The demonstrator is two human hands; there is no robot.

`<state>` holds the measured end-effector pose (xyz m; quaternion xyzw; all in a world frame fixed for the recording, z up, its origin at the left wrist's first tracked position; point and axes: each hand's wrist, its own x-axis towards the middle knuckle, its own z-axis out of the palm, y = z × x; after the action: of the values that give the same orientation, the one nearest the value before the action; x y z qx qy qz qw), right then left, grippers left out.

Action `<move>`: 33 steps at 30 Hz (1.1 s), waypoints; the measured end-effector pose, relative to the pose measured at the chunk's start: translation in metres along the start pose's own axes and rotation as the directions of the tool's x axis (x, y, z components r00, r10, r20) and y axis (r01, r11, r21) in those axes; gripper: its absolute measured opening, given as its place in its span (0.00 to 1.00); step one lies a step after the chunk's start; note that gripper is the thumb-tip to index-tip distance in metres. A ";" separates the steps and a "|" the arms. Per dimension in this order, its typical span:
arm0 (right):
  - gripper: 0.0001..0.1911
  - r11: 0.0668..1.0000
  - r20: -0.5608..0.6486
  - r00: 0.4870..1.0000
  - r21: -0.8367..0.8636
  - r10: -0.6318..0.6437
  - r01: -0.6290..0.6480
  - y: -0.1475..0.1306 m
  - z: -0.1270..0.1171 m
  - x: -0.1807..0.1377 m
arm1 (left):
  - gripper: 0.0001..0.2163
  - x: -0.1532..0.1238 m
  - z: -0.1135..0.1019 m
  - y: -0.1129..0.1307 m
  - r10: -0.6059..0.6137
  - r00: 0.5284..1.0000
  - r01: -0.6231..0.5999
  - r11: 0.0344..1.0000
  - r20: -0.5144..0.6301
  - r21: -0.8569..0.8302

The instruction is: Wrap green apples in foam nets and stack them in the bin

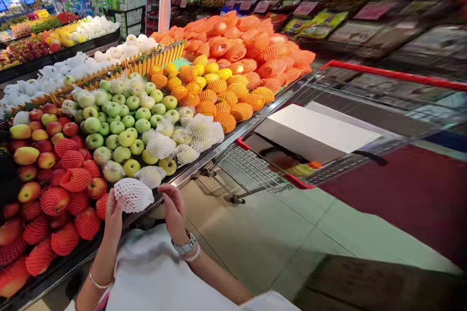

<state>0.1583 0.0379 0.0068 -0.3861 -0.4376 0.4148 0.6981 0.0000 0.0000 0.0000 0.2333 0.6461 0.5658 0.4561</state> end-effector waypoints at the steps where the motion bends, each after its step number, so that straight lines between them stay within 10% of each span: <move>1: 0.11 0.999 0.119 0.992 -0.030 -0.038 0.041 -0.006 -0.002 0.000 | 0.41 -0.001 0.000 0.000 0.028 1.000 -0.028 1.000 -0.007 0.014; 4: 0.12 0.996 0.326 0.945 -0.077 -0.015 0.043 -0.019 -0.006 0.001 | 0.38 -0.006 0.001 0.000 0.090 0.996 -0.090 0.995 0.010 0.050; 12: 0.10 0.890 0.364 0.820 -0.065 0.443 -0.452 -0.005 -0.003 0.007 | 0.37 -0.018 -0.001 0.005 0.178 0.958 -0.210 0.969 0.224 0.131; 27: 0.18 0.958 0.591 0.767 -0.267 0.249 -0.105 -0.019 -0.010 0.009 | 0.36 -0.004 0.006 -0.011 0.162 0.830 -0.340 0.906 0.533 0.253; 33: 0.25 0.931 0.634 0.687 -0.308 0.355 -0.197 -0.007 -0.013 0.001 | 0.30 0.000 -0.008 -0.004 0.163 0.915 -0.259 0.940 0.370 0.224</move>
<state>0.1729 0.0343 0.0094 -0.3424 -0.6406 0.5777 0.3724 -0.0062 -0.0054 -0.0047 0.4576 0.5972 0.4694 0.4621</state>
